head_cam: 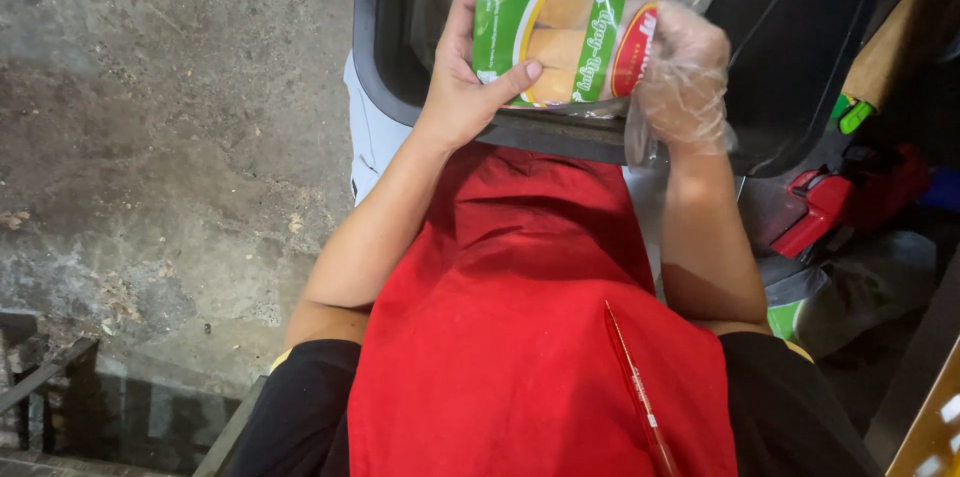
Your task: The person packs tofu pieces from a large bulk bag into small branded plastic bags. They open a bag, reach into the bulk bag to grab pieces, place the pieces into the small bag, seal the filled bag, and set it aside, repeating the cycle.
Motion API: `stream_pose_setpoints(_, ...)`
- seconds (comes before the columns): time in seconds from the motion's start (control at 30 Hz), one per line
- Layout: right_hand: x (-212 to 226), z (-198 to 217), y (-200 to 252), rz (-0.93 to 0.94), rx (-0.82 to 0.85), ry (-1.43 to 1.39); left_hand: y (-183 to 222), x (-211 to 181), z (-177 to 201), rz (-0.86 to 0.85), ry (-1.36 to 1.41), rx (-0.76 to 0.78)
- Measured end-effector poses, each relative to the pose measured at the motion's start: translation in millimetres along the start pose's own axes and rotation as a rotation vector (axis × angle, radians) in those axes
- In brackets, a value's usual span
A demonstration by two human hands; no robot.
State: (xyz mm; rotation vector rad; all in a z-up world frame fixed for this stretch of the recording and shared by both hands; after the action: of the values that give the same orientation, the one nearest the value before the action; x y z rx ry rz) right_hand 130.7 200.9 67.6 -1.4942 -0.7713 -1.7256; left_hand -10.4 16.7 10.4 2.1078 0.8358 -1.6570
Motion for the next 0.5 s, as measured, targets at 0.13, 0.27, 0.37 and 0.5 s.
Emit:
stream_pose_setpoints(0.13, -12, -2, -9, -0.069, 0.02, -0.443, -1, -1, 0, -0.025, -0.044, 0.011)
stream_pose_setpoints(0.27, -16, 2, -8, 0.025, -0.01, -0.68, 1, -1, -1, -0.054, -0.076, 0.035)
stream_pose_setpoints(0.37, -10, -2, -8, 0.044, 0.052, -0.667, 3, -6, -3, -0.042, -0.061, 0.045)
stream_pose_setpoints(0.5, 4, -6, -3, 0.008, 0.056, -0.357, 3, -9, -4, -0.032, -0.018, 0.054)
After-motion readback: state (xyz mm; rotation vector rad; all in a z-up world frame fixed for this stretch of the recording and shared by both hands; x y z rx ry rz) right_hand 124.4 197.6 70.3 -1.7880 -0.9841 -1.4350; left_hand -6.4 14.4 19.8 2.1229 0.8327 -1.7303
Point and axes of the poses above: each hand's wrist, its own y-axis away from the middle knuckle, its own z-axis out of the back of the hand, x = y × z, the point moved 3 cm from there along -y, towards the middle knuckle, and after that the axes turned 12 degrees about -y, right-handed, at the moved point
